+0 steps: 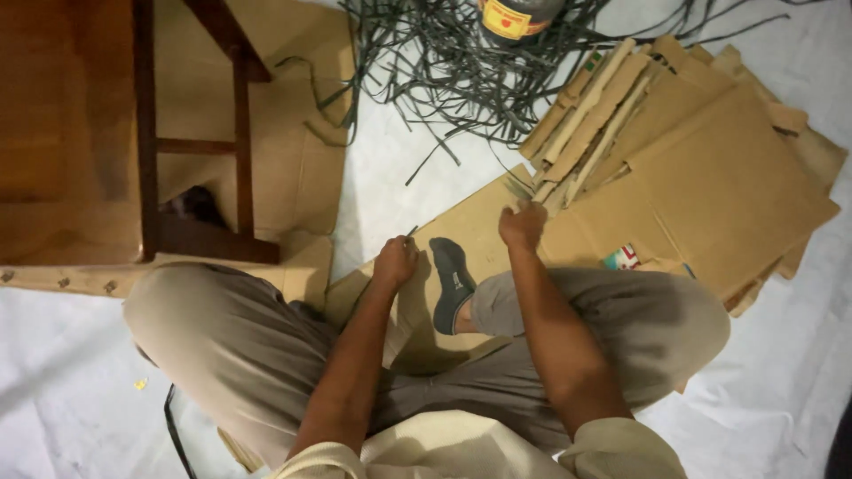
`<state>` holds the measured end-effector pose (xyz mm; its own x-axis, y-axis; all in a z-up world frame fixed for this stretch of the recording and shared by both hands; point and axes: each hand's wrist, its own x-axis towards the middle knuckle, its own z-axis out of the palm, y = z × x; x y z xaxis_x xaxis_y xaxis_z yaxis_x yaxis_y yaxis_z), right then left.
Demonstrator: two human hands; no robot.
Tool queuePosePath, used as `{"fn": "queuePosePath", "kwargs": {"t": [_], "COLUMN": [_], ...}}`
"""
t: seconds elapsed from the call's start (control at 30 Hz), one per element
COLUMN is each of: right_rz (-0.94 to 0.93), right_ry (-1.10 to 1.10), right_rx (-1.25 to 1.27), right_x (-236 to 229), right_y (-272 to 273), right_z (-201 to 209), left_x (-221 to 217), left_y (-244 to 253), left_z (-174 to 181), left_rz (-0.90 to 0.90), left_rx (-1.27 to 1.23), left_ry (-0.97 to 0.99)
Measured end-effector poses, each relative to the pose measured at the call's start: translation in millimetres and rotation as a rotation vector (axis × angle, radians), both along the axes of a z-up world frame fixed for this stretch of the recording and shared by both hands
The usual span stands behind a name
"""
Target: Sand the surface of a wooden chair and wrap its legs with protective cardboard and plastic ties.
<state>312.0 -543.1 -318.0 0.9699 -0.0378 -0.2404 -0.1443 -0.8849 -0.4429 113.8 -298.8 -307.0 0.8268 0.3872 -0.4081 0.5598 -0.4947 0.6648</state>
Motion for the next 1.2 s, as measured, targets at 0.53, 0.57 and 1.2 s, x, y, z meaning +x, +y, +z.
{"fn": "queuePosePath", "kwargs": {"t": [0.53,0.57,1.2], "right_rz": [-0.399,-0.517,-0.696], "right_ry": [-0.237,-0.210,0.455], "right_rx": [0.549,0.586,2.018], "right_x": [19,24,-66], "right_y": [-8,-3,81], "right_z": [-5,-1,42], "left_x": [-4,-2,24], "left_y": [4,6,8], "left_z": [-2,-5,25], "left_rz": [-0.024,-0.025,0.401], "left_rx": [0.023,0.038,-0.333], "left_ry": [-0.010,-0.040,-0.415]}}
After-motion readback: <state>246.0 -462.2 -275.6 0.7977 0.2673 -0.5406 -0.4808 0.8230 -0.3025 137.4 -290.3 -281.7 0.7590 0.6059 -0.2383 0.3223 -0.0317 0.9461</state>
